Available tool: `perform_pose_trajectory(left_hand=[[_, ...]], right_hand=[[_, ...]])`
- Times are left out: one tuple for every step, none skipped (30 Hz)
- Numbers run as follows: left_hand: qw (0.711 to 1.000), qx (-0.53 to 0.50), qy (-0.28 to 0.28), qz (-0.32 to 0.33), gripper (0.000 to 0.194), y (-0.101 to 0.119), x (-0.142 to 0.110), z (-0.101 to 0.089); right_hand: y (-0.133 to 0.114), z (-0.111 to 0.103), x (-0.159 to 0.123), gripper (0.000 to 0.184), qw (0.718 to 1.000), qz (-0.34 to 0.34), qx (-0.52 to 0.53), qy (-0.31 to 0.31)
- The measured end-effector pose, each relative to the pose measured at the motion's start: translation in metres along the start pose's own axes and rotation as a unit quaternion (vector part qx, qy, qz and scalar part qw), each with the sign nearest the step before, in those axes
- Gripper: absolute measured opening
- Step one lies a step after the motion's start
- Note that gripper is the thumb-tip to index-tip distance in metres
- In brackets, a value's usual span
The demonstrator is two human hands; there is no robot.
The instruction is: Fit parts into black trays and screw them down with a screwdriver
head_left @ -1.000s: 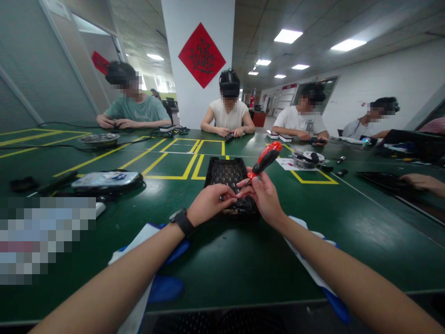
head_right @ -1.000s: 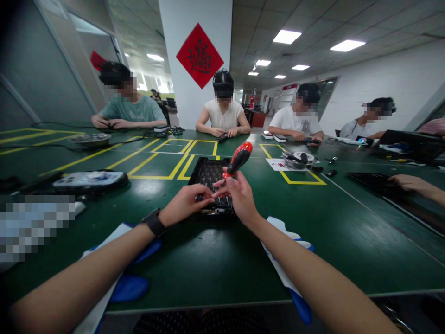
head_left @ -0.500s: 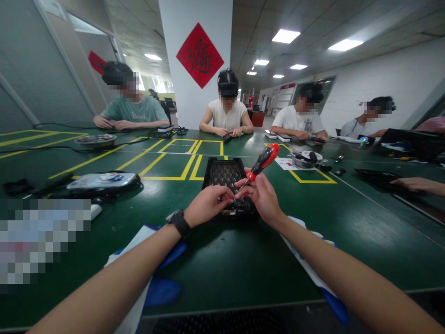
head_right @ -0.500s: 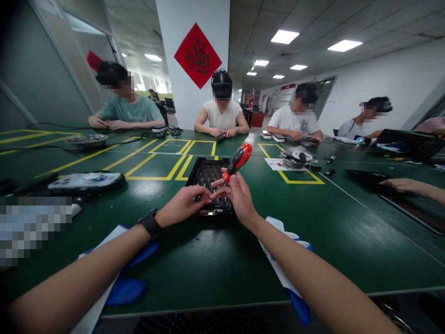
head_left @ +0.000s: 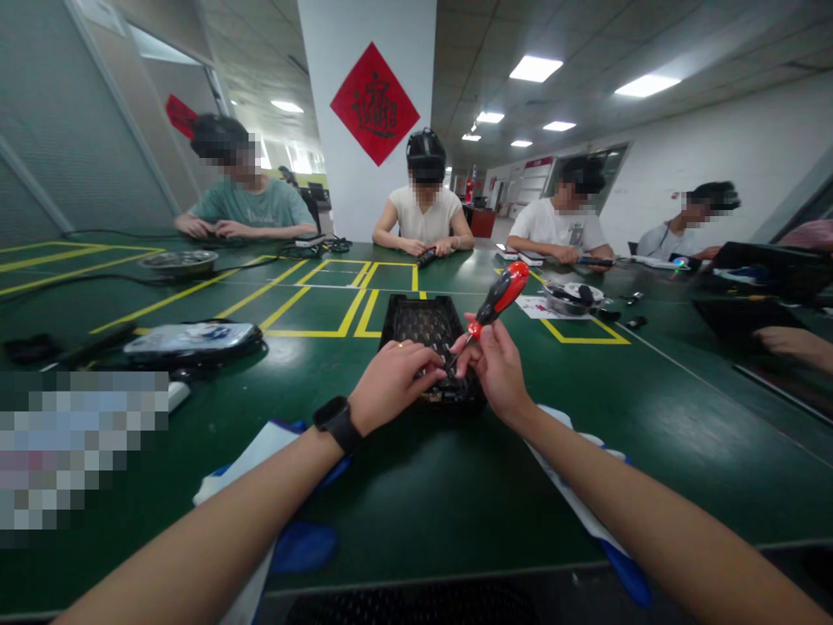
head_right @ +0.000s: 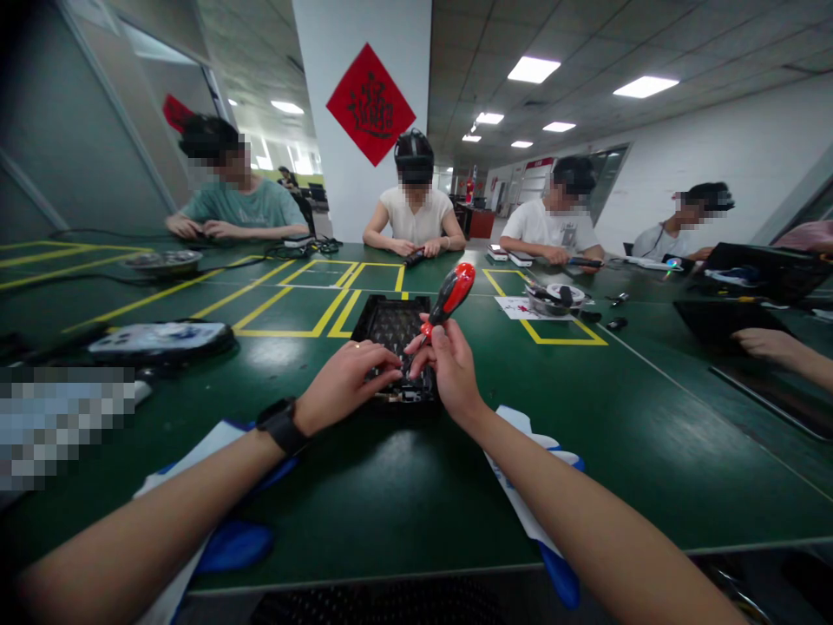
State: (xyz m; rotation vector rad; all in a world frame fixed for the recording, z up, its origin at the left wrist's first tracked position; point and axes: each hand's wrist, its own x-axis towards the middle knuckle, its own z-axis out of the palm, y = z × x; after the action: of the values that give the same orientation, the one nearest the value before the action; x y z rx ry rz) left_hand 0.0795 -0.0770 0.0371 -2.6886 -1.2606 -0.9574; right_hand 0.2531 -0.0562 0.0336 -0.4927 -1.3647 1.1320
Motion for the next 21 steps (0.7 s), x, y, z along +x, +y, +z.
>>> perform_pose_trajectory(left_hand=[[1.0, -0.013, -0.005, -0.004, 0.021, 0.0006, 0.0, 0.0005], [1.0, -0.029, -0.01, -0.008, 0.022, 0.0007, 0.0001, 0.0013], [0.999, -0.044, -0.015, -0.01, 0.021, 0.0004, 0.0002, 0.0021], [0.998, -0.059, -0.018, -0.013, 0.019, -0.0003, 0.0005, 0.0028], [0.997, -0.071, -0.019, -0.016, 0.017, -0.0012, 0.0007, 0.0034], [0.996, -0.083, -0.02, -0.019, 0.015, -0.0022, 0.001, 0.0037], [0.995, -0.093, -0.022, -0.02, 0.013, -0.0031, 0.0013, 0.0039], [0.994, -0.101, -0.023, -0.02, 0.011, -0.0038, 0.0015, 0.004], [0.994, -0.104, -0.024, -0.019, 0.01, -0.0043, 0.0016, 0.004], [0.994, -0.105, -0.024, -0.017, 0.009, -0.0046, 0.0015, 0.004], [0.994, -0.103, -0.025, -0.014, 0.008, -0.0049, 0.0014, 0.0042], [0.995, -0.097, -0.024, -0.01, 0.007, -0.0052, 0.0012, 0.0045], [0.996, -0.091, -0.024, -0.006, 0.007, -0.0054, 0.001, 0.005], [0.996, -0.085, -0.025, -0.002, 0.008, -0.0057, 0.0007, 0.0055], [0.996, -0.08, -0.028, 0.003, 0.01, -0.0061, 0.0004, 0.0061], [0.997, -0.075, -0.03, 0.007, 0.012, -0.0065, 0.0002, 0.0065], [0.997, -0.072, -0.033, 0.009, 0.014, -0.0069, 0.0, 0.0068], [0.997, -0.069, -0.034, 0.011, 0.015, -0.0071, -0.0001, 0.0069], [0.997, -0.066, -0.034, 0.012, 0.015, -0.0073, -0.0002, 0.0068], [0.997, -0.062, -0.033, 0.012, 0.015, -0.0074, -0.0003, 0.0066], [0.998, -0.058, -0.03, 0.012, 0.015, -0.0073, -0.0003, 0.0064]], right_hand=[[-0.0002, 0.0007, -0.0005, 0.032, 1.0, 0.002, -0.002, -0.002], [-0.0005, 0.0013, -0.001, 0.032, 1.0, 0.003, -0.003, -0.005], [-0.0009, 0.0018, -0.0015, 0.032, 1.0, 0.004, -0.005, -0.009], [-0.0014, 0.0022, -0.0018, 0.033, 1.0, 0.005, -0.007, -0.014], [-0.0018, 0.0026, -0.0021, 0.032, 1.0, 0.007, -0.008, -0.02], [-0.0023, 0.0028, -0.0024, 0.032, 1.0, 0.007, -0.009, -0.027], [-0.0026, 0.003, -0.0026, 0.032, 0.999, 0.007, -0.01, -0.034], [-0.0029, 0.0032, -0.0028, 0.032, 0.999, 0.006, -0.011, -0.04], [-0.0032, 0.0033, -0.0029, 0.031, 0.999, 0.006, -0.013, -0.045], [-0.0035, 0.0035, -0.0031, 0.032, 0.999, 0.005, -0.014, -0.048], [-0.0038, 0.0038, -0.0032, 0.032, 0.999, 0.006, -0.015, -0.05], [-0.0042, 0.0041, -0.0034, 0.033, 0.998, 0.008, -0.014, -0.054], [-0.0048, 0.0044, -0.0036, 0.033, 0.998, 0.012, -0.011, -0.058], [-0.0054, 0.0048, -0.0039, 0.034, 0.998, 0.016, -0.009, -0.063], [-0.0061, 0.0051, -0.0042, 0.034, 0.997, 0.019, -0.007, -0.068], [-0.0067, 0.0054, -0.0045, 0.034, 0.997, 0.022, -0.006, -0.072], [-0.0074, 0.0056, -0.0048, 0.034, 0.997, 0.023, -0.006, -0.076], [-0.008, 0.0058, -0.0051, 0.034, 0.997, 0.022, -0.007, -0.077], [-0.0084, 0.0059, -0.0053, 0.033, 0.997, 0.019, -0.009, -0.075], [-0.0087, 0.006, -0.0054, 0.032, 0.997, 0.015, -0.012, -0.072], [-0.009, 0.006, -0.0055, 0.031, 0.998, 0.011, -0.016, -0.068]])
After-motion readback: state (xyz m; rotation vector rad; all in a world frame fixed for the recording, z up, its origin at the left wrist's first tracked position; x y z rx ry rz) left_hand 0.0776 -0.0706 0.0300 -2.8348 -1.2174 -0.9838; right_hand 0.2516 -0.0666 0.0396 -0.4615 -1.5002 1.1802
